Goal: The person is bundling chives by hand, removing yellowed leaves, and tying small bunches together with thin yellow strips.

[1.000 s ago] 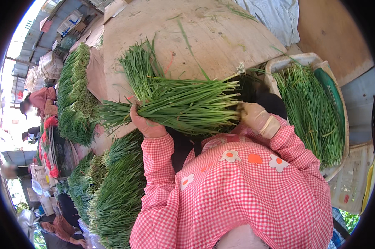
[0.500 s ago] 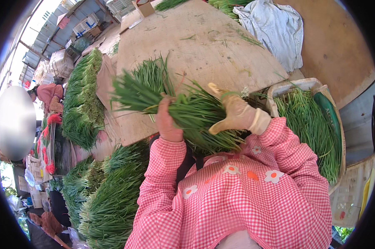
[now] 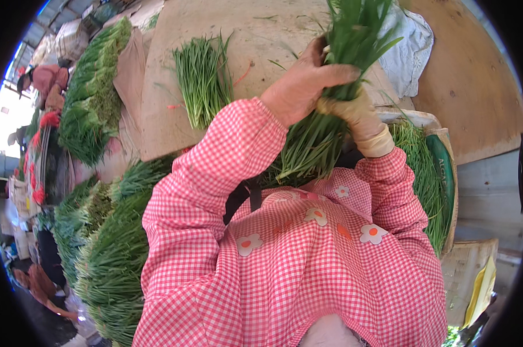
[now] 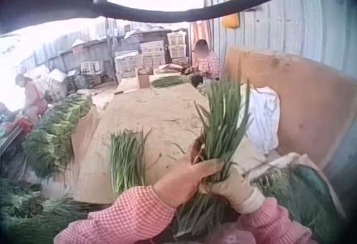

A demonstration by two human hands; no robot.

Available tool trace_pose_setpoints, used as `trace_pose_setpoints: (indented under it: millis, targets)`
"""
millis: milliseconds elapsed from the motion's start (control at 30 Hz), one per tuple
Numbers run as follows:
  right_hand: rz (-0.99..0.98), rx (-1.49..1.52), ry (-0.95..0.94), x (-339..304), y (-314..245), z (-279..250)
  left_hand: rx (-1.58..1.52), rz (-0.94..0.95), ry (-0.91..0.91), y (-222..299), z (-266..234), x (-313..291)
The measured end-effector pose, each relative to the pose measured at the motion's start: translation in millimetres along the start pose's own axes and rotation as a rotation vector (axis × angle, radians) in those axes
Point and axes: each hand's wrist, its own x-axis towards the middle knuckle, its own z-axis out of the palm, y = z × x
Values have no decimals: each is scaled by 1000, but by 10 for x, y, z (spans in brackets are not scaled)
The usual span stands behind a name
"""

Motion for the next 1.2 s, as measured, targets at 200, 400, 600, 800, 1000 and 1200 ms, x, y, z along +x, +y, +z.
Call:
trace_pose_setpoints:
  millis: [200, 400, 600, 800, 1000, 1200]
  targets:
    - [13, 454, 190, -93, 419, -461, 302, 236, 7, 48, -421, -88]
    - [-60, 746, 239, -8, 820, -699, 1156, 306, 5, -275, -785, -796]
    - [-83, 851, 361, 102, 1021, -993, 1201, -115, -104, -804, -858, -1266]
    - [-231, 918, 250, 176, 1077, -1280, 1358, -330, -126, -906, -1255, -1836]
    - [-374, 952, 256, 114, 932, -1202, 1760, -819, -112, -914, -1493, -1847]
    - [-452, 1025, 223, 68, 1094, -1473, 1286, -627, 219, -905, -1592, -1633]
